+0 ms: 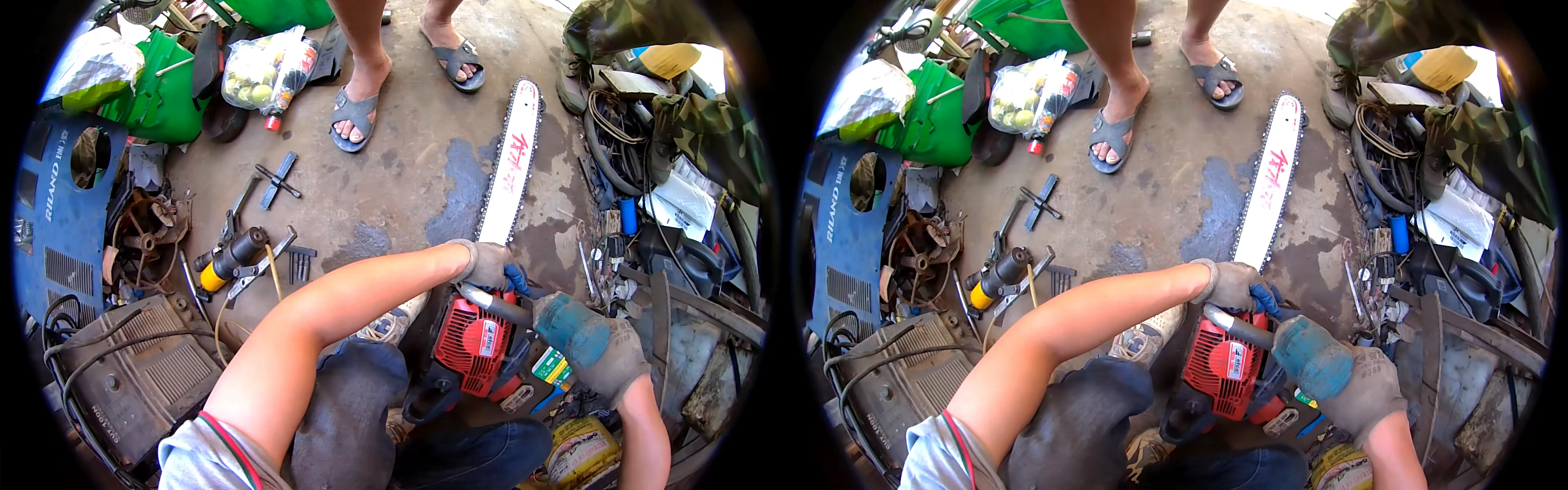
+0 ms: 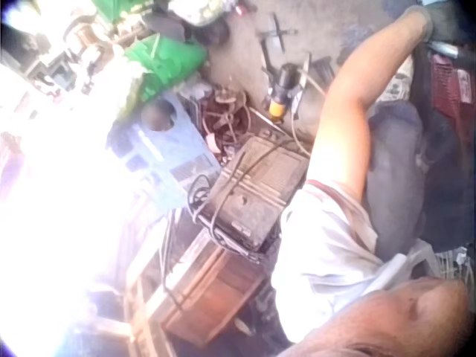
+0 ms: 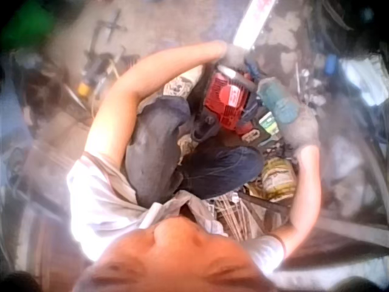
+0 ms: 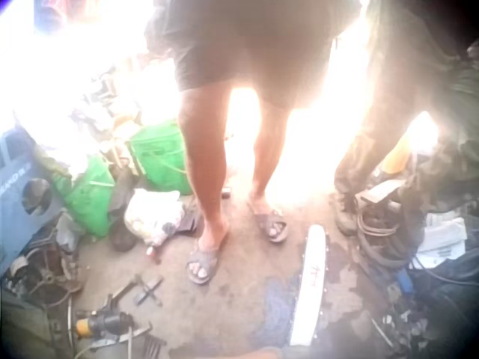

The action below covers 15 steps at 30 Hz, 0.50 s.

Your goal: The person repairs a chainsaw by first adjusting the internal wiring, then fitting the motor cover and the orange pull-start assembly, and finally securing the screws using a power drill.

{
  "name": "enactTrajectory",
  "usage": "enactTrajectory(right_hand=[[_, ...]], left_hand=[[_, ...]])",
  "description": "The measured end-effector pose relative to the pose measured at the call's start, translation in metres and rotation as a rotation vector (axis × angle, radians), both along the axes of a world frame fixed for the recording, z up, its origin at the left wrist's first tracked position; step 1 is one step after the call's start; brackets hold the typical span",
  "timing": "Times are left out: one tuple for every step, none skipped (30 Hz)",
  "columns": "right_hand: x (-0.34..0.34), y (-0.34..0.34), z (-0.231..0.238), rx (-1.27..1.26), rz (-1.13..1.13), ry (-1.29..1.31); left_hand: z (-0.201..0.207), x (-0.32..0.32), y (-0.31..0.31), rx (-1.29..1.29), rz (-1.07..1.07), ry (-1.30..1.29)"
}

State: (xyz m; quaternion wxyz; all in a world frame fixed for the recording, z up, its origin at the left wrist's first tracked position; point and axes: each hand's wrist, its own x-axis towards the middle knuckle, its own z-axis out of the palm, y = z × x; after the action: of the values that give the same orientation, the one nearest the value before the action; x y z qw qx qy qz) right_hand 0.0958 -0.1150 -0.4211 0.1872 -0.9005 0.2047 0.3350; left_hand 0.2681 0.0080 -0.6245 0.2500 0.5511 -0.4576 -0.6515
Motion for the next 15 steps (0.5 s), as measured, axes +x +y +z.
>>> enactTrajectory(right_hand=[[0.000, -0.001, -0.001, -0.006, 0.028, -0.035], [-0.001, -0.002, -0.001, 0.000, 0.014, -0.032], [0.002, -0.003, -0.003, 0.012, 0.007, -0.040], [-0.002, -0.002, 0.023, -0.068, -0.092, 0.048], [0.006, -0.003, 0.001, 0.015, -0.121, 0.023], [0.009, -0.003, -0.005, 0.044, -0.118, 0.029], [0.011, -0.003, -0.005, 0.057, -0.122, 0.030], [0.011, -0.002, -0.003, 0.072, -0.125, 0.031], [0.013, -0.001, 0.000, 0.062, -0.149, 0.066], [0.016, 0.000, 0.004, 0.056, -0.170, 0.099], [0.016, -0.001, 0.006, 0.052, -0.189, 0.132], [0.012, -0.001, 0.005, 0.050, -0.168, 0.137], [0.014, -0.002, 0.008, 0.041, -0.185, 0.181], [0.018, -0.001, 0.013, 0.032, -0.201, 0.225], [0.021, 0.001, 0.016, 0.029, -0.215, 0.267]], left_hand=[[-0.003, 0.000, 0.000, -0.044, -0.002, -0.032], [-0.009, 0.002, 0.003, -0.088, -0.001, -0.049], [-0.015, 0.004, 0.006, -0.133, -0.001, -0.064], [-0.005, -0.013, -0.021, -0.163, -0.031, 0.022], [-0.005, 0.003, 0.001, -0.028, 0.000, -0.013], [-0.010, 0.006, 0.010, -0.029, 0.031, 0.028], [-0.009, 0.008, 0.011, -0.045, 0.054, 0.066], [-0.008, 0.009, 0.010, -0.020, 0.039, 0.069], [-0.006, 0.009, 0.007, -0.004, 0.033, 0.087], [-0.003, 0.009, 0.005, -0.006, 0.016, 0.089], [0.000, 0.007, 0.002, -0.007, 0.001, 0.090], [0.000, 0.006, 0.001, -0.020, -0.006, 0.078], [0.000, 0.004, 0.000, -0.032, -0.011, 0.065], [0.000, 0.003, -0.002, -0.043, -0.015, 0.053], [-0.001, 0.004, -0.001, -0.008, -0.011, 0.057]])
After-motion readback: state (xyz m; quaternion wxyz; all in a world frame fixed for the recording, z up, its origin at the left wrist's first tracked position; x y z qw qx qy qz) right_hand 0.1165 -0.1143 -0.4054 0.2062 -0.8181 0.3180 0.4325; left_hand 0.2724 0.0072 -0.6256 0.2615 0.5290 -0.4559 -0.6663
